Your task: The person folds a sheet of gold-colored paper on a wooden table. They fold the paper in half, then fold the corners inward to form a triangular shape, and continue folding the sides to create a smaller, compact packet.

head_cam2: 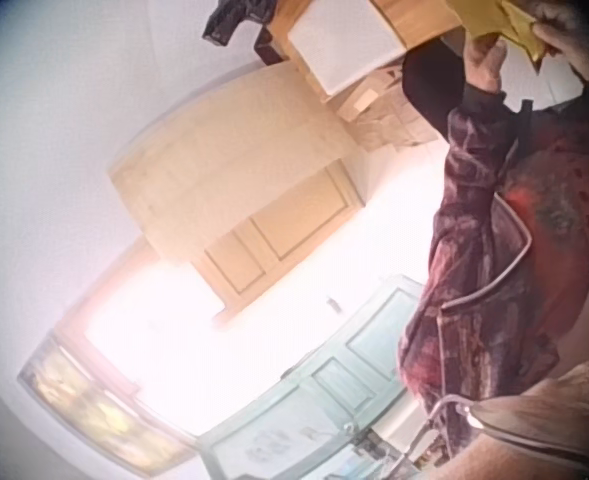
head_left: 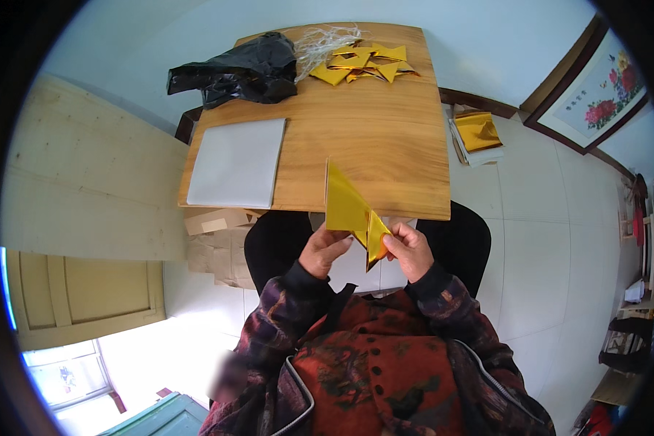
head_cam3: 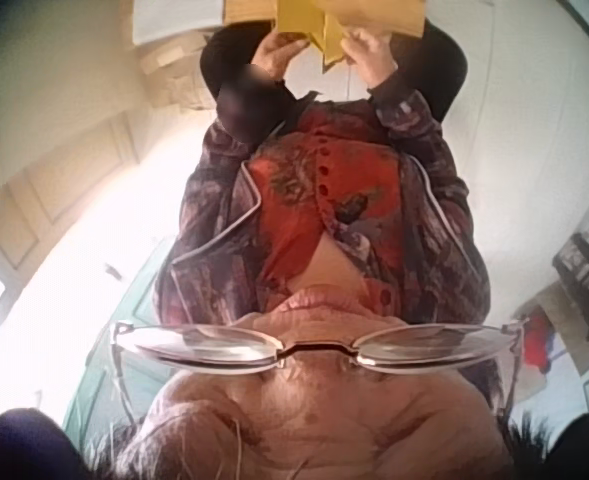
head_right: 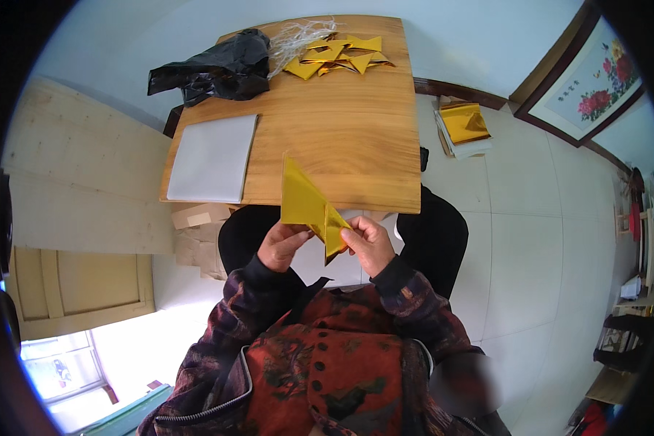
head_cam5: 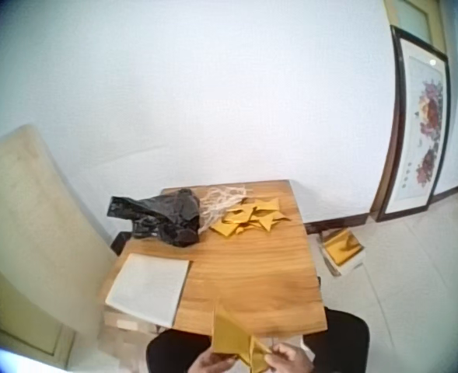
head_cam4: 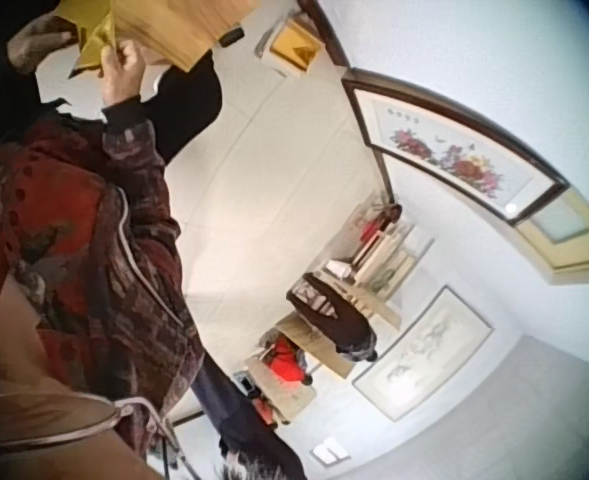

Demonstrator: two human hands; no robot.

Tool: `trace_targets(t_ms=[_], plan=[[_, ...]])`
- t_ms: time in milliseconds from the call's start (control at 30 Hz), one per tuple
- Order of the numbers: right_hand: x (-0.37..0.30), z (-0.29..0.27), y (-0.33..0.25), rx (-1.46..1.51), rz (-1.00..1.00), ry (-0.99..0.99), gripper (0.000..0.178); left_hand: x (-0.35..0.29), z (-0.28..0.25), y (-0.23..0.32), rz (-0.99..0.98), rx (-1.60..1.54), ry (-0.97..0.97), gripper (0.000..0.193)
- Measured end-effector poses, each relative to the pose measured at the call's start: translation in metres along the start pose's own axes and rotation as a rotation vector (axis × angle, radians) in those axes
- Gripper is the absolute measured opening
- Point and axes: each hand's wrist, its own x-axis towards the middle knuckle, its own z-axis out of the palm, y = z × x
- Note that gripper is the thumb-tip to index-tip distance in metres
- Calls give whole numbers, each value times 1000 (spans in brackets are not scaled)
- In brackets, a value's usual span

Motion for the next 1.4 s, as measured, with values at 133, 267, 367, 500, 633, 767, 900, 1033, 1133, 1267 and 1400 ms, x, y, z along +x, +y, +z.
trace_targets(t_ms=[133, 267, 367, 500, 633, 767, 900, 1033, 1133, 1267, 1400], plan=[[-6, 11, -12, -12, 10, -102, 19, -5, 23, 5, -25, -186, 103, 53], [-11, 20, -20, 2, 2, -143, 21, -4, 27, 7, 14, -331, 72, 45], [-11, 24, -22, 16, 30, -207, 21, -1, 26, -2, 148, -408, 27, 39], [-12, 28, -21, 4, 62, -233, 21, -4, 27, -10, 72, -461, 223, 26], [-14, 29, -18, -22, 53, -240, 20, -4, 31, -7, 45, -413, 274, 38], [-13, 26, -17, -7, 30, -145, 18, -12, 34, -3, 41, -363, 76, 52], [-15, 28, -16, -15, -77, -27, 16, -17, 39, -10, 16, -21, 57, 45], [-17, 25, -19, -60, -151, -75, 22, -23, 45, -11, 54, 9, 148, 29], [-17, 13, -28, -26, -49, -175, 28, -23, 40, 3, 39, 151, 95, 34], [-13, -1, -39, 73, -60, -301, 34, -27, 30, 22, -96, 520, -31, 21], [-10, -4, -43, -288, -11, -265, 18, -23, 30, 21, -18, 885, 42, 15]])
